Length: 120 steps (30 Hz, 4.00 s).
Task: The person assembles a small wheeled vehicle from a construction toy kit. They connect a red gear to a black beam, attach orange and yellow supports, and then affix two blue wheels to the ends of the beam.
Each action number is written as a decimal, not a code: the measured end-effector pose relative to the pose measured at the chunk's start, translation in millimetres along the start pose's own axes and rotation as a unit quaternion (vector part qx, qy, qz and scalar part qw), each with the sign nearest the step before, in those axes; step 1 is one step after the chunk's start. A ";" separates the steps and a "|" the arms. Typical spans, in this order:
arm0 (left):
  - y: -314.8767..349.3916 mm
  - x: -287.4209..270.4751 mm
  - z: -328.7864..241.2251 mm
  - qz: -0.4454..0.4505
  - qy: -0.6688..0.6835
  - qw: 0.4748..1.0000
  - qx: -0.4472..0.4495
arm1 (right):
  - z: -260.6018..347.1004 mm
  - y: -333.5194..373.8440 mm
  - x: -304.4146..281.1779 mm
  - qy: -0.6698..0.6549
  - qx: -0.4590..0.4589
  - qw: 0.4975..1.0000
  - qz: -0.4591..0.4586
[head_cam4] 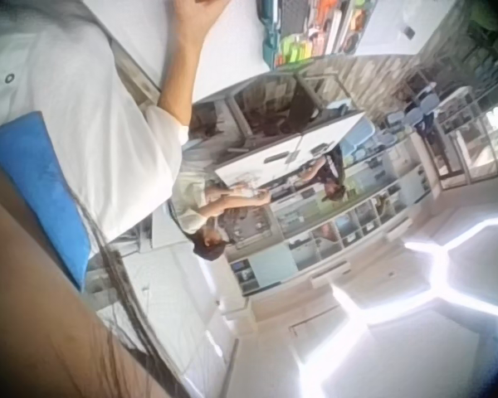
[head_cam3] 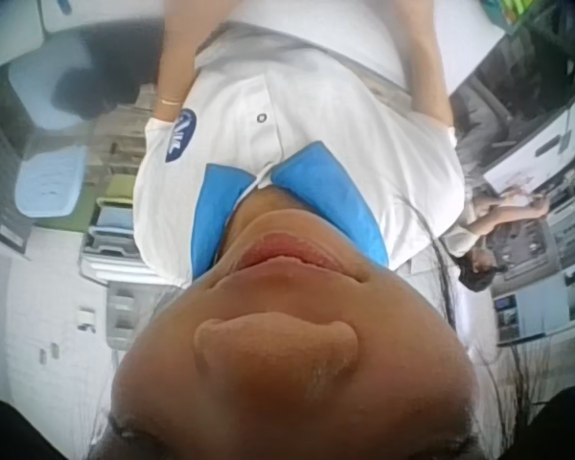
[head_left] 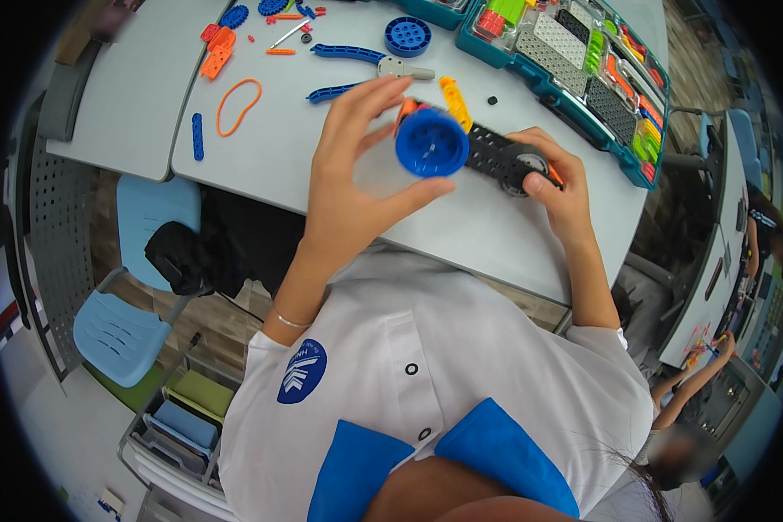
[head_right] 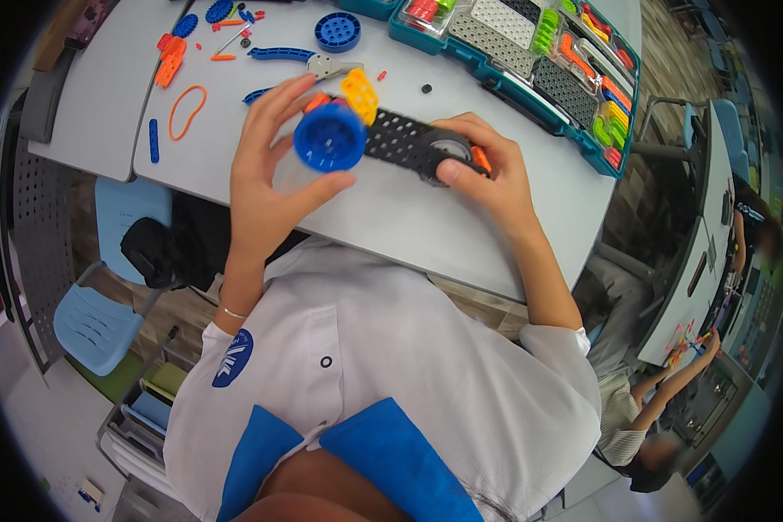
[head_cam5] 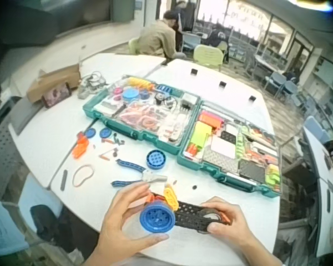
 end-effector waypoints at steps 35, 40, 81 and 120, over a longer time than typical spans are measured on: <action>33.2 10.2 29.9 0.046 0.175 0.962 -0.204 | 119.8 28.8 49.7 0.222 -0.436 0.864 -0.116; 31.6 24.4 22.5 0.062 0.188 0.956 -0.217 | 93.7 31.7 81.8 0.320 -0.426 0.840 -0.105; 30.1 27.0 36.6 0.067 0.219 0.944 -0.237 | 82.4 29.5 73.3 0.379 -0.400 0.829 -0.095; 21.3 2.1 17.2 -0.033 0.140 0.987 -0.078 | 111.2 24.0 76.9 0.414 -0.336 0.832 -0.154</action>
Point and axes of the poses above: each hand's wrist, its own y-axis away from the middle knuckle, its own x-axis out of the palm, z = x × y, the point moved 7 cm from there along -y, towards the middle knuckle
